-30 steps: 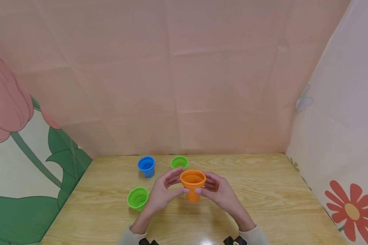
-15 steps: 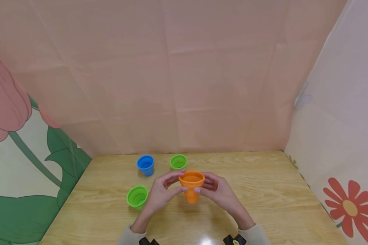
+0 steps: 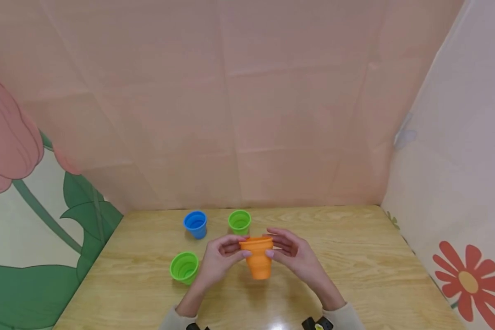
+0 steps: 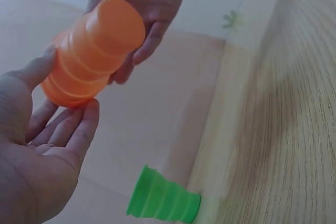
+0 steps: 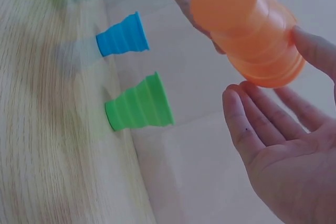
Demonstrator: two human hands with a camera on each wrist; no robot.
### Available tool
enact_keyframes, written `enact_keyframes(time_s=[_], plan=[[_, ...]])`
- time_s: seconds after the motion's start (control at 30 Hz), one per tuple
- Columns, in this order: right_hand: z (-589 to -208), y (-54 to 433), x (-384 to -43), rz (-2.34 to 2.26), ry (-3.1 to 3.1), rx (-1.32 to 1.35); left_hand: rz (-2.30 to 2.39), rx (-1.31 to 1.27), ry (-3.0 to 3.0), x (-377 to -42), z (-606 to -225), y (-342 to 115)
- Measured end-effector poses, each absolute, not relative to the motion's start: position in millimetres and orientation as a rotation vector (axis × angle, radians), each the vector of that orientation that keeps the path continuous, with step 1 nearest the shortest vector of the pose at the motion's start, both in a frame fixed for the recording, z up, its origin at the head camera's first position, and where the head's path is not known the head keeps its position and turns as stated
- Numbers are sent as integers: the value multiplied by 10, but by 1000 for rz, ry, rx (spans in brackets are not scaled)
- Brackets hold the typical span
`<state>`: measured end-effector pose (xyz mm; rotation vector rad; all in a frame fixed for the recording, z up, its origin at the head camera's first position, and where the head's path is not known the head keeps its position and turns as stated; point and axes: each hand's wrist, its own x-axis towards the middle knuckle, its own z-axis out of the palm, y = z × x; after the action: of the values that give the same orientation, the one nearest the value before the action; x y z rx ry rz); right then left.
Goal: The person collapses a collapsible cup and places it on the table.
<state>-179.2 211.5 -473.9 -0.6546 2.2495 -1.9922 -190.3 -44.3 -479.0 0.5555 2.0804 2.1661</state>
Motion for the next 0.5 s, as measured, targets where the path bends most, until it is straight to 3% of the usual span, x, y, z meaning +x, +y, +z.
enact_keyframes(time_s=[0.2, 0.5], plan=[[-4788, 2122, -1802, -2009, 2232, -703, 2153, 489, 2094, -1917, -4817, -451], [-4819, 2090, -1781, -1999, 2268, -506, 2129, 404, 2154, -1901, -4856, -438]])
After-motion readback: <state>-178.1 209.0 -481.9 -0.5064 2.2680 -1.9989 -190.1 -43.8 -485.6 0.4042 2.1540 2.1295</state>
